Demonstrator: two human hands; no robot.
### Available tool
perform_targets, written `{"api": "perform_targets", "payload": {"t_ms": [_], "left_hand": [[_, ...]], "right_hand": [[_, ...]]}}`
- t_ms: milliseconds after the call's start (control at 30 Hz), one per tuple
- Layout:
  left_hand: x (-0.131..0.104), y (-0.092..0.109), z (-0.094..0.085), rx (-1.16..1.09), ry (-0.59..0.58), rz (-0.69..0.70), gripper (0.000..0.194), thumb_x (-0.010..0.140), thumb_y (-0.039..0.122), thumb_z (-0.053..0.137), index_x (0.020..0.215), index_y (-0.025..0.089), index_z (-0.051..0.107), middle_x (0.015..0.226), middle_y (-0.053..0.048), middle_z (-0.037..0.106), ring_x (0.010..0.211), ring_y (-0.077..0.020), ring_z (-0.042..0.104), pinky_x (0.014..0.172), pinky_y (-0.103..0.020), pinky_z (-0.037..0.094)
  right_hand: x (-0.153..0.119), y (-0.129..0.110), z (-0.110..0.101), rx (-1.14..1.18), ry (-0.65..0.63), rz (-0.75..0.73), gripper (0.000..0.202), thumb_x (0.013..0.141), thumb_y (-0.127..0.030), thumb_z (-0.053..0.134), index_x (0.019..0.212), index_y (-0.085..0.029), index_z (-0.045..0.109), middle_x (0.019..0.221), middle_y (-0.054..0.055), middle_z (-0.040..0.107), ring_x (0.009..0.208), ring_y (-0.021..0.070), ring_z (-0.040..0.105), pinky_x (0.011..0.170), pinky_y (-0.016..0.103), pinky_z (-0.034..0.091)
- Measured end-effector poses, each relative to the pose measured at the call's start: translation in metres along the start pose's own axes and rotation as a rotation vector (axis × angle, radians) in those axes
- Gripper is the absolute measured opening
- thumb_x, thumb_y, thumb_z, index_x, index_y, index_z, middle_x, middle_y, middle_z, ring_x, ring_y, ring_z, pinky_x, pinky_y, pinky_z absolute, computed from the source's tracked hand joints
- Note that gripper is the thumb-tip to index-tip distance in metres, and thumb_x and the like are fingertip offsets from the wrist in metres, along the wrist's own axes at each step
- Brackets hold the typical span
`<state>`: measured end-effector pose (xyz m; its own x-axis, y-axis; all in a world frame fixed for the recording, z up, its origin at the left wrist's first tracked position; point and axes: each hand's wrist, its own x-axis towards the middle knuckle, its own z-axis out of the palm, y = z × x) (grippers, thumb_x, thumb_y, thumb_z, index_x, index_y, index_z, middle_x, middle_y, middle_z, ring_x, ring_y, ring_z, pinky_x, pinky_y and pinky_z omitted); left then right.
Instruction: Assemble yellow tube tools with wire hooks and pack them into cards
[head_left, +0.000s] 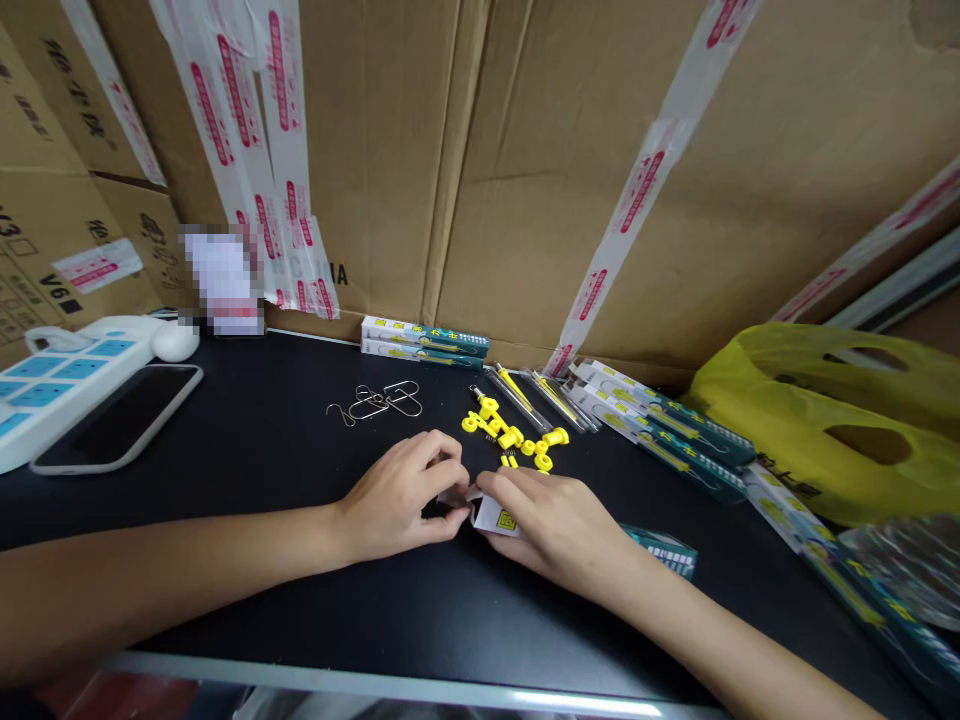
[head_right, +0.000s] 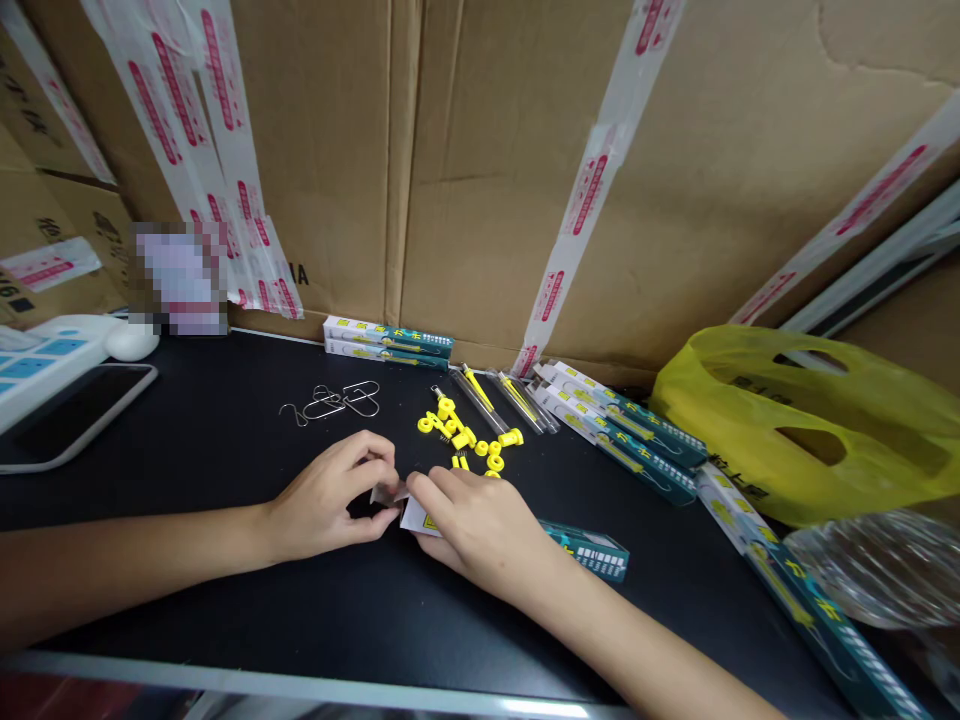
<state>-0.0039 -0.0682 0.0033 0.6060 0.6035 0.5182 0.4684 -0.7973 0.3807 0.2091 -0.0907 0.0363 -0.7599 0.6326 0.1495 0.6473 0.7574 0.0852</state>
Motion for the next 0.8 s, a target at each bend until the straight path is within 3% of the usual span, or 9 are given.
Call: {"api": "perform_targets", "payload": {"t_ms": [200,333,467,800], "left_hand": [[0.0001,0.0009,0.002,-0.209,-0.04,-0.024,0.005,0.08,0.016,0.056,0.083,0.018,0.059,0.121,-0.007,0.044,0.11,-0.0188,0.051,0.097,-0.033,0.042],[-0.0004,0.0026,0.0029,-0.344,-0.072,-0.112,0.004,0.082,0.016,0.055,0.084,0.017,0.058,0.116,-0.007,0.043,0.092,-0.0128,0.057,0.084,-0.027,0.048],[-0.0022,0.004,0.0031,-0.334,-0.062,-0.071,0.005,0.082,0.014,0.054,0.084,0.017,0.059,0.11,-0.005,0.043,0.08,-0.0091,0.054,0.078,-0.026,0.047],[-0.0018,0.0076,-0.0017,-0.386,-0.088,0.015,0.012,0.079,0.022,0.06,0.089,0.017,0.055,0.104,-0.005,0.044,0.089,-0.0139,0.052,0.081,-0.027,0.047]], "right_hand": [[0.0,0.0015,0.003,0.0,-0.02,0.006,0.024,0.085,-0.026,0.056,0.105,-0.017,0.046,0.09,0.005,0.062,0.078,0.0191,0.061,0.062,0.027,0.042],[0.0001,0.0009,0.0025,-0.008,-0.026,0.007,0.022,0.085,-0.026,0.056,0.103,-0.017,0.047,0.088,0.005,0.062,0.076,0.0186,0.061,0.061,0.027,0.042],[0.0003,0.0003,0.0017,-0.01,-0.031,0.007,0.02,0.086,-0.028,0.054,0.102,-0.017,0.048,0.086,0.004,0.062,0.073,0.0179,0.06,0.059,0.027,0.04],[0.0005,0.0,0.0017,0.017,-0.013,-0.006,0.016,0.088,-0.029,0.052,0.099,-0.018,0.048,0.084,0.004,0.061,0.071,0.0161,0.059,0.059,0.026,0.038]]}}
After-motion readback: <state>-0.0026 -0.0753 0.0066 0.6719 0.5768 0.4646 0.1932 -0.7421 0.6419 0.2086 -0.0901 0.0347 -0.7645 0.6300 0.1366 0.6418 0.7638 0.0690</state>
